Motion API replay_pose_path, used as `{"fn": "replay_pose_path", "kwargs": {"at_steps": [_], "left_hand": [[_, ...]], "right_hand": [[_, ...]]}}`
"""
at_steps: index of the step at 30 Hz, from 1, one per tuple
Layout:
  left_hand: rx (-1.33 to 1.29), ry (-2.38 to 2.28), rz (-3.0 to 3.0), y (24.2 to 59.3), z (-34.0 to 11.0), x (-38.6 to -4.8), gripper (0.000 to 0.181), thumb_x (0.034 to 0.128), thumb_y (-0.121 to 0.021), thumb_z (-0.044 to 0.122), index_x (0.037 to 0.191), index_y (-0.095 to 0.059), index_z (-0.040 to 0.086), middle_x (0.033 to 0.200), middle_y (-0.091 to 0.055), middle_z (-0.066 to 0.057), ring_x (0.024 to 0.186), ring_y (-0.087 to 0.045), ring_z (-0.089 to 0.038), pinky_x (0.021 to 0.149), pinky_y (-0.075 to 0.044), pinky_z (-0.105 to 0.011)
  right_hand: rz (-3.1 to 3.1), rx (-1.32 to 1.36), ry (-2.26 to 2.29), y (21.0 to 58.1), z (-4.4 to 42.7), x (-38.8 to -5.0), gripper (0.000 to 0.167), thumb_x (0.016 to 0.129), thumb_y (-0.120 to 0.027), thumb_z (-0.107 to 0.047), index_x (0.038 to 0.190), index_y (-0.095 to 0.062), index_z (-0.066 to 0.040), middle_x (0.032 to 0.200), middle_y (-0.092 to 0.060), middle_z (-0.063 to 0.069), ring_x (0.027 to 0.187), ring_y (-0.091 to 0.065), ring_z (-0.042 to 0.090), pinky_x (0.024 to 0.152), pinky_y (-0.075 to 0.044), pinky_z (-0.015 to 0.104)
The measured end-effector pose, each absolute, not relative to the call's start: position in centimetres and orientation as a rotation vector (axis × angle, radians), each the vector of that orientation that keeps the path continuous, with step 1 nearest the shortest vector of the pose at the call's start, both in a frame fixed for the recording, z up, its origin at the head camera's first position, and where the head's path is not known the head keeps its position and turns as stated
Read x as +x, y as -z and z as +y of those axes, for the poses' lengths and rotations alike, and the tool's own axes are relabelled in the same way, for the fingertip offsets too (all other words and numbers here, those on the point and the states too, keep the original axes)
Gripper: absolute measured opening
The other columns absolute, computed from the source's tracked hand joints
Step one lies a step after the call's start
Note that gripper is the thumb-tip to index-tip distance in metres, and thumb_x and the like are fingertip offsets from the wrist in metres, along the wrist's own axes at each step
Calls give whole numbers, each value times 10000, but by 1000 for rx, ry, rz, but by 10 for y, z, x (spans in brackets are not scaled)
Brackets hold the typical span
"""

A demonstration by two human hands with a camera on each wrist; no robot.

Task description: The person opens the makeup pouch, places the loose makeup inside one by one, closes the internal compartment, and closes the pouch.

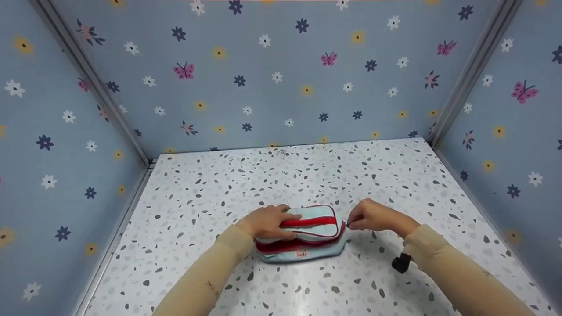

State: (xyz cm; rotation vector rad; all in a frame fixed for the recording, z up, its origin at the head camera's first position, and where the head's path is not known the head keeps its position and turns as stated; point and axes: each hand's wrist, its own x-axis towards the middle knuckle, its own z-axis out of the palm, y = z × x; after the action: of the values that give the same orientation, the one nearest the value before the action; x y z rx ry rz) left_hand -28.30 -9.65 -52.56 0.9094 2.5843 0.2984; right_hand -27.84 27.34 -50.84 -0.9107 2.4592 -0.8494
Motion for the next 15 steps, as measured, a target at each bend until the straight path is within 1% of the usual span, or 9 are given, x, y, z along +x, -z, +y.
{"fn": "replay_pose_path", "kwargs": {"at_steps": [4, 10, 15], "left_hand": [[921, -300, 2590, 528, -97, -284, 727, 975, -530, 776, 1629, -469, 466, 1728, -414, -91, 1504, -509, -380, 1263, -416, -549], [933, -282, 2592, 529, -97, -284, 743, 973, -500, 828, 1631, -447, 487, 1739, -398, -87, 1527, -486, -390, 1278, -393, -557], [912, -286, 2596, 527, -96, -283, 798, 930, -555, 855, 1627, -470, 475, 1745, -385, -79, 1542, -465, -394, 1286, -381, -564]], "right_hand": [[2401, -893, 865, 508, 271, -278, 81, 954, -778, -30, 972, -835, 25, 802, -783, 51, 676, -633, 12, 626, -536, 198], [2351, -829, 923, 506, 270, -277, 112, 963, -765, -32, 1009, -826, 49, 827, -795, 82, 694, -655, 38, 634, -540, 202], [2435, -809, 936, 506, 270, -280, 111, 972, -751, -31, 1005, -823, 47, 824, -773, 75, 712, -635, 67, 654, -538, 218]]}}
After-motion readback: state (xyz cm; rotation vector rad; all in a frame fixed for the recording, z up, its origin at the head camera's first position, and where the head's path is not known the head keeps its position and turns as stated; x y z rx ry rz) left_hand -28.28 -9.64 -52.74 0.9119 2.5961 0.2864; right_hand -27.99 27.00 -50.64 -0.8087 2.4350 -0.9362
